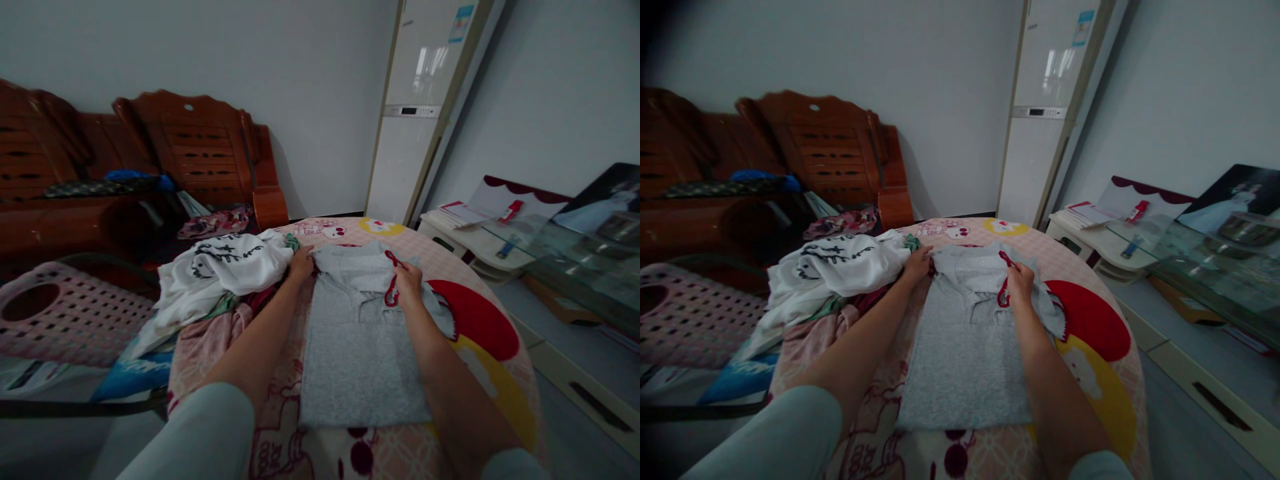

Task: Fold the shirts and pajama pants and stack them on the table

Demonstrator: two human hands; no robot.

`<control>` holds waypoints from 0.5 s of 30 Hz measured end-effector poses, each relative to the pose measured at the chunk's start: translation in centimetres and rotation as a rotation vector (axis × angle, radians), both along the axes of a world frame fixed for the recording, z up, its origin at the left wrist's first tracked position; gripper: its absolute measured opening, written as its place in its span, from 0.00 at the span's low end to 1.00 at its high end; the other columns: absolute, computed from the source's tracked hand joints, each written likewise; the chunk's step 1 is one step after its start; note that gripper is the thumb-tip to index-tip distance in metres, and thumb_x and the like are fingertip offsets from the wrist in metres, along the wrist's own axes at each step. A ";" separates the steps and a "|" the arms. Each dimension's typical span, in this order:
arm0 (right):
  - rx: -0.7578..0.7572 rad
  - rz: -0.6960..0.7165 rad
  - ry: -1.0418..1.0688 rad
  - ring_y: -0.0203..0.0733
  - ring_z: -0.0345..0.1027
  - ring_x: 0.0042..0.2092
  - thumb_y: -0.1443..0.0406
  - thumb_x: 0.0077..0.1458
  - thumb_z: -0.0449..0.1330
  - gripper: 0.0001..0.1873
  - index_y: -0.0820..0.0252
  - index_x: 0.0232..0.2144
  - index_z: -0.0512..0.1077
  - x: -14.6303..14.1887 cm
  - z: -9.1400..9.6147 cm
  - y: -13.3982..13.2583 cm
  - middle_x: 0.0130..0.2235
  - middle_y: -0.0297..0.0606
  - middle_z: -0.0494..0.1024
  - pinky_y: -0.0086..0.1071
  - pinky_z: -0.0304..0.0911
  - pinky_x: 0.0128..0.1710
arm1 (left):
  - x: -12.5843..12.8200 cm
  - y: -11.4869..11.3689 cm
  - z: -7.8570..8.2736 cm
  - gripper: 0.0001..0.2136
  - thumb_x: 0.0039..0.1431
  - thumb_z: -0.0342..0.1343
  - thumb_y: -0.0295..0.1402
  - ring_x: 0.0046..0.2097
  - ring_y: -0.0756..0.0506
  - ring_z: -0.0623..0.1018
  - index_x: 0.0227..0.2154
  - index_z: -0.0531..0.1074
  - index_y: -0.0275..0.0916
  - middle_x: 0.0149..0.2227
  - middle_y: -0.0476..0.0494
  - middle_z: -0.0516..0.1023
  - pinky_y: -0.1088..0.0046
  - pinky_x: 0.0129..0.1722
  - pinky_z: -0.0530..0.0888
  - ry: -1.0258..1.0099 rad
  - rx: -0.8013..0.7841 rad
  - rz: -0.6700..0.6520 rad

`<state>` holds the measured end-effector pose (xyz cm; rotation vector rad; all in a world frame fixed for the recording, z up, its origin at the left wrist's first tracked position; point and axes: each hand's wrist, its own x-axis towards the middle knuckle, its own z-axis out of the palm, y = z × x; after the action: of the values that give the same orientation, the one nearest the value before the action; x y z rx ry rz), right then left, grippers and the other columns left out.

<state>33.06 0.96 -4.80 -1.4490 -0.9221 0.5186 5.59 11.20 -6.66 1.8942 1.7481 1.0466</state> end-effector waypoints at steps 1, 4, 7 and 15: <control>-0.010 0.000 0.012 0.34 0.52 0.23 0.61 0.39 0.52 0.09 0.59 0.21 0.71 0.1 -0.1 0.1 0.18 0.25 0.59 0.28 0.47 0.22 | 0.0 0.4 0.4 0.22 0.54 0.47 0.19 0.53 0.42 0.76 0.50 0.75 0.35 0.51 0.39 0.79 0.65 0.57 0.70 0.056 -0.024 -0.020; -0.036 -0.004 0.028 0.35 0.54 0.23 0.61 0.38 0.53 0.11 0.60 0.22 0.73 0.4 -0.4 0.3 0.18 0.26 0.60 0.28 0.48 0.22 | -0.3 1.3 1.3 0.22 0.52 0.48 0.18 0.52 0.43 0.77 0.47 0.77 0.36 0.48 0.40 0.80 0.69 0.56 0.70 0.220 -0.102 -0.063; -0.050 0.005 0.049 0.35 0.54 0.23 0.61 0.37 0.54 0.13 0.61 0.23 0.74 0.4 -0.5 0.4 0.17 0.26 0.61 0.28 0.48 0.21 | -0.6 1.9 1.9 0.23 0.50 0.48 0.18 0.49 0.45 0.78 0.47 0.78 0.37 0.45 0.41 0.82 0.73 0.52 0.72 0.330 -0.153 -0.085; 0.022 0.054 0.079 0.37 0.59 0.27 0.58 0.41 0.56 0.15 0.62 0.27 0.75 0.6 -0.3 0.5 0.21 0.28 0.66 0.28 0.55 0.26 | -0.1 2.4 5.4 0.14 0.57 0.49 0.21 0.51 0.37 0.77 0.42 0.77 0.33 0.48 0.30 0.77 0.62 0.51 0.72 0.643 -0.063 -0.087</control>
<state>33.63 1.50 -5.05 -1.3767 -0.9032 0.5999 5.49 13.56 -1.31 2.4103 1.9501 0.3496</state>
